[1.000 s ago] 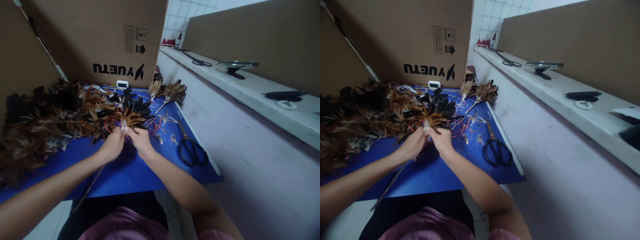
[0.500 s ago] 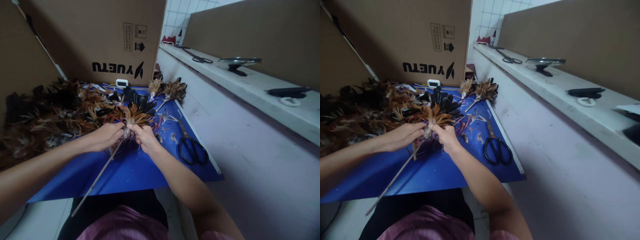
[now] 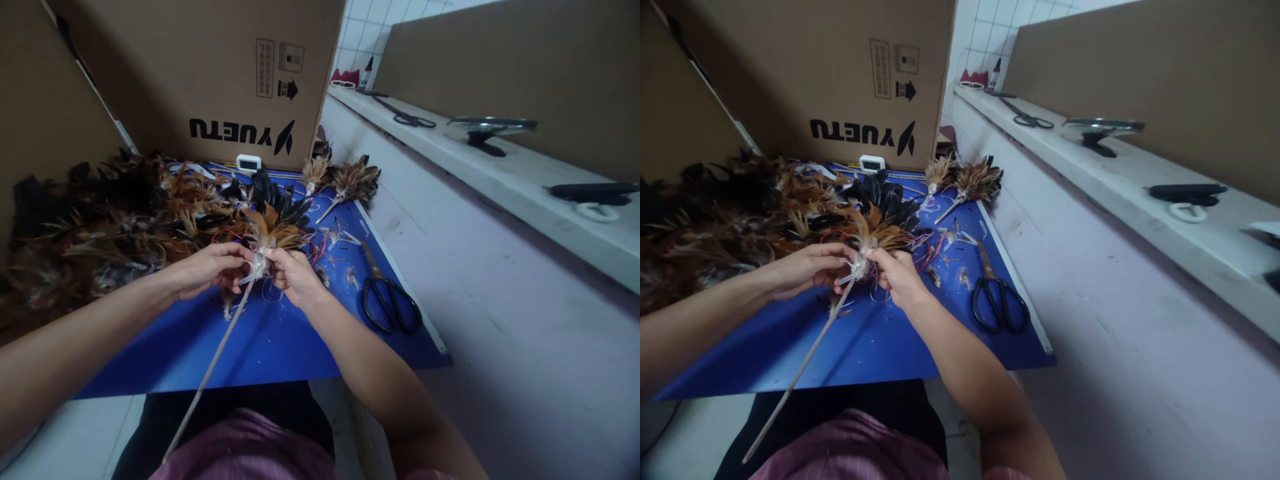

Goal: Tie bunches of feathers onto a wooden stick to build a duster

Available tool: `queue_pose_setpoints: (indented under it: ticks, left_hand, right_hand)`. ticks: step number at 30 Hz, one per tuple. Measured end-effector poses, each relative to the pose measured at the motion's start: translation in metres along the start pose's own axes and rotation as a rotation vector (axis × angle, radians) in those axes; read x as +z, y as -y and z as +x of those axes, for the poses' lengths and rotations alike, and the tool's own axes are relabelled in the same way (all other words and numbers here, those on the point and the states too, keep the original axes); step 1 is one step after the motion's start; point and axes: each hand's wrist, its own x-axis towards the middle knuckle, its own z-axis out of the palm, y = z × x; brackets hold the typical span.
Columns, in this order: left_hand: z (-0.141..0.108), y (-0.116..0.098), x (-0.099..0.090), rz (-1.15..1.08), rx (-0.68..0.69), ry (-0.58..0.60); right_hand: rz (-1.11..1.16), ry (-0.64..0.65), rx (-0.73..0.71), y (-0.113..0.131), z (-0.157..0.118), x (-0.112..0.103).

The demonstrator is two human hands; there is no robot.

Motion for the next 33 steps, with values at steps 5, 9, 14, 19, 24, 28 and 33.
queue_pose_setpoints:
  ticks: [5,9,14,19,24,28,33]
  left_hand:
    - [0.003,0.02,0.014,-0.114,-0.043,0.013]
    - [0.012,0.03,0.019,-0.148,0.013,-0.08]
    - [0.016,0.029,0.018,-0.356,0.009,-0.008]
    - [0.013,0.024,0.02,-0.37,-0.015,0.045]
    - [0.012,0.028,0.019,-0.404,-0.07,0.063]
    - [0.011,0.031,0.02,-0.415,-0.078,0.064]
    - [0.011,0.031,0.023,-0.375,-0.105,-0.054]
  right_hand:
    - [0.003,0.002,-0.009,0.0,0.0,-0.001]
    - [0.002,-0.006,-0.015,-0.001,0.0,-0.001]
    - [-0.02,0.025,-0.026,-0.001,0.002,-0.003]
    - [-0.057,0.05,-0.042,-0.001,0.003,-0.005]
    - [-0.097,0.095,-0.017,0.002,0.003,-0.008]
    - [-0.138,0.153,0.005,0.003,0.004,-0.012]
    - [-0.224,0.133,0.01,0.005,0.007,-0.014]
